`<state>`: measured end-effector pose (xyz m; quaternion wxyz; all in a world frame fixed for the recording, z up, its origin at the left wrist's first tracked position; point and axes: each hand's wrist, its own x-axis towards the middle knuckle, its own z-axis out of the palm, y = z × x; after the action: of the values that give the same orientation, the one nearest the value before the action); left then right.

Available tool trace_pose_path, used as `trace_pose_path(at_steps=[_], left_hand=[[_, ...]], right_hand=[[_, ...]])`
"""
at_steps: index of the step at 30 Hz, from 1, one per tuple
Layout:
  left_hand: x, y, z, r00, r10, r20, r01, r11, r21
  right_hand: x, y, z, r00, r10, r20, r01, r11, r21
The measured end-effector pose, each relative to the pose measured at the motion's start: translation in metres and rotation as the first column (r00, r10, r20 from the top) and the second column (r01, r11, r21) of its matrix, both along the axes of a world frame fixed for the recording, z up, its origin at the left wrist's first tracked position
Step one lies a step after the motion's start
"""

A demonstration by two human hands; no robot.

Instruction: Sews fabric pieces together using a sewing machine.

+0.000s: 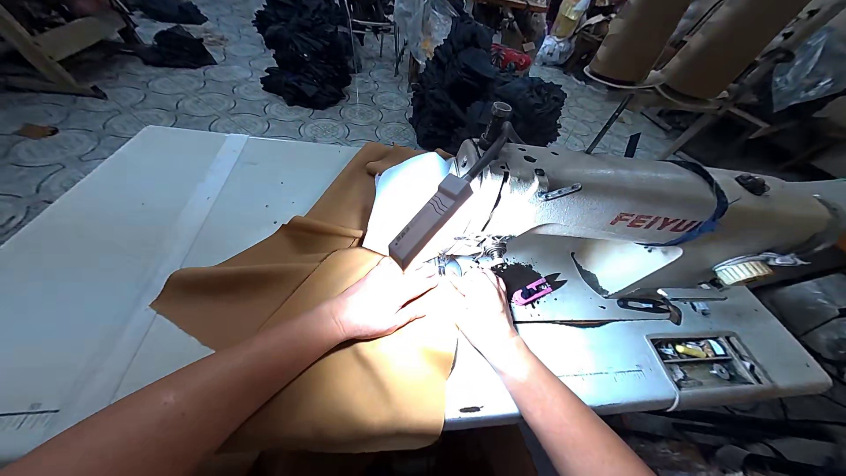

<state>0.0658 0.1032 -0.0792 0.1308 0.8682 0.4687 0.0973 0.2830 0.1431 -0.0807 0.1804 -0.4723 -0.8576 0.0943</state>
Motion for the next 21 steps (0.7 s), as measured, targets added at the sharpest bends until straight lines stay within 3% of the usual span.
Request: trace_pose_path(at_steps=[7,10,13,16,21], left_hand=[[-0.002,0.003,0.009,0.998,-0.030,-0.059,0.030,1.000,0.003],[0.008,-0.018,0.008,0.996,-0.089,0.003,0.088,0.988,0.125],[0.050,-0.083,0.008,0.993,0.084,0.080,-0.095,0.984,0.149],[0.093,-0.147,-0.010,0.942,0.335,0.018,-0.328,0.911,0.249],[0.104,-0.164,-0.044,0.887,0.457,-0.072,-0.363,0.785,0.502]], right_hand=[[-0.006,-0.004,0.011,0.997,-0.057,0.043,0.062,0.990,-0.123],[-0.006,-0.006,0.016,0.997,-0.067,0.036,0.072,0.983,-0.169],[-0.004,-0.002,0.005,0.996,-0.082,-0.033,0.077,0.989,-0.130],[0.001,0.003,-0.008,0.997,-0.028,-0.065,0.025,0.999,-0.049],[0.011,0.010,-0.016,0.955,0.105,-0.278,-0.091,0.994,0.062]])
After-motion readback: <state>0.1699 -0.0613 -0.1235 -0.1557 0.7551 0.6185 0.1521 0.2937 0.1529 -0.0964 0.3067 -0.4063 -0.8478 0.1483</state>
